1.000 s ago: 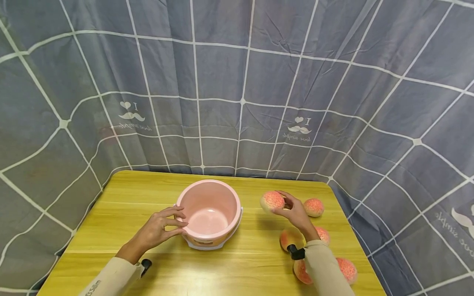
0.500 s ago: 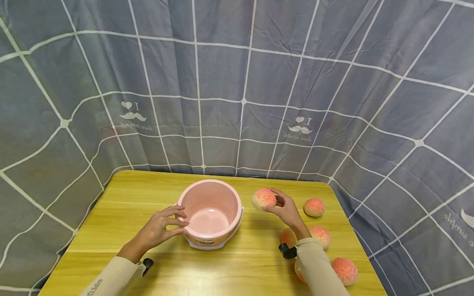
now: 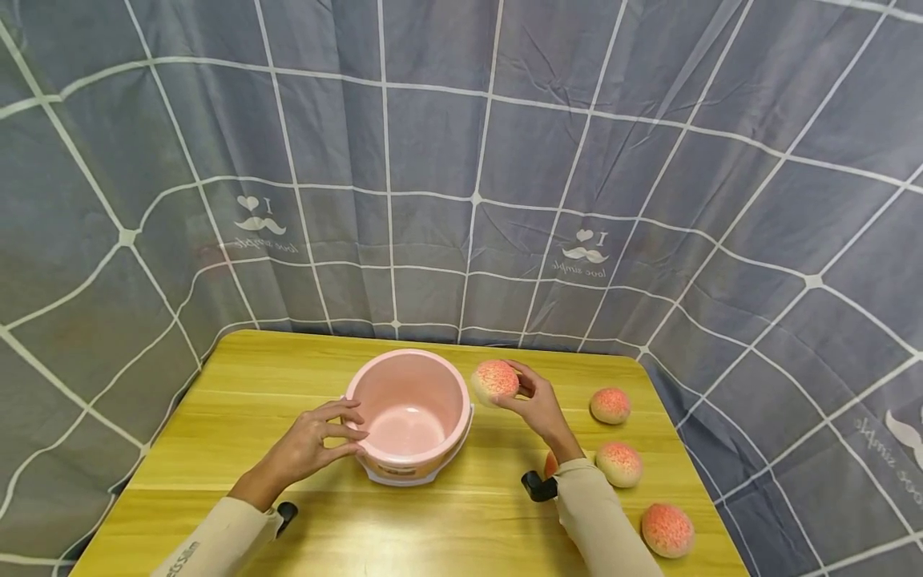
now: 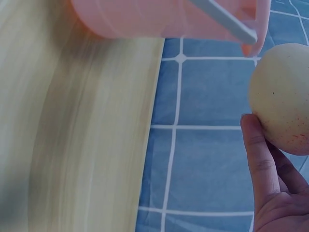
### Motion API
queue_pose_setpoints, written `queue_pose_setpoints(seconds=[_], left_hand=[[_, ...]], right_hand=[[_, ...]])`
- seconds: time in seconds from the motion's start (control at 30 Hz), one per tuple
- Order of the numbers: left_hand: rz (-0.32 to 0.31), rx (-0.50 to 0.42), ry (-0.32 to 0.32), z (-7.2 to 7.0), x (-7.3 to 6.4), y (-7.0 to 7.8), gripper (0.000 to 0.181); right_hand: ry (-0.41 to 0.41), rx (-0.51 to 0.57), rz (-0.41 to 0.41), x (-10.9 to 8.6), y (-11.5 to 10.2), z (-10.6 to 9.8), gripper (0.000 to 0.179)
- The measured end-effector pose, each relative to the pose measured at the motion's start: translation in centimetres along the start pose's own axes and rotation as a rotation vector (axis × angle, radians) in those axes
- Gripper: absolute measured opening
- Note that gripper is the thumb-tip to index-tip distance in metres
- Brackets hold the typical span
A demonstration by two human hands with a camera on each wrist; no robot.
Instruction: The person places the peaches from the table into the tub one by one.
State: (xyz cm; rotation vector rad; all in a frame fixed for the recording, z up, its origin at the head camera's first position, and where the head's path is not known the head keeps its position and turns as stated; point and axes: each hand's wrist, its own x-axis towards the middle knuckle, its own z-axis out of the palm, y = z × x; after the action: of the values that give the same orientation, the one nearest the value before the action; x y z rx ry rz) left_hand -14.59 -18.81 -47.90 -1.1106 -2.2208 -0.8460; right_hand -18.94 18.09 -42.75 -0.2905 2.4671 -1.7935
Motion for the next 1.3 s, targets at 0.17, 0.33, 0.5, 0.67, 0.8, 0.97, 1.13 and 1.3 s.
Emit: queue_pose_setpoints(seconds=[0.17,0.33,0.5,0.67,0.8,0.97,1.13,1.3], left_hand=[[0.009,0.002,0.005,0.0,-0.1,-0.1,0.018],[0.013,-0.006,0.011,0.1,0.1,-0.2,0.021],[0.008,-0.004,0.006,0.0,0.3,-0.1,0.016],[-0.004,0.004,0.004,0.0,0.4,0.0,0.015],[-0.015,0.012,0.0,0.1,0.4,0.2,0.021],[-0.015,0.017,0.001,0.1,0.4,0.2,0.026],[-0.012,0.01,0.004,0.1,0.4,0.1,0.024],[-0.016,0.007,0.0,0.1,0.3,0.1,0.022]], right_hand=[[-0.013,0.015,-0.022,0.4,-0.4,0.7,0.064],[-0.019,0.037,-0.043,0.7,-1.0,1.4,0.064],[-0.033,0.041,-0.061,1.0,-1.6,1.9,0.064],[-0.052,0.038,-0.09,1.5,-1.9,2.4,0.065],[-0.073,0.03,-0.1,1.9,-2.3,2.8,0.065],[-0.099,0.03,-0.108,2.3,-2.7,3.6,0.066],[-0.122,0.034,-0.123,2.5,-3.0,4.4,0.068],[-0.13,0.043,-0.142,2.6,-3.2,5.2,0.068]])
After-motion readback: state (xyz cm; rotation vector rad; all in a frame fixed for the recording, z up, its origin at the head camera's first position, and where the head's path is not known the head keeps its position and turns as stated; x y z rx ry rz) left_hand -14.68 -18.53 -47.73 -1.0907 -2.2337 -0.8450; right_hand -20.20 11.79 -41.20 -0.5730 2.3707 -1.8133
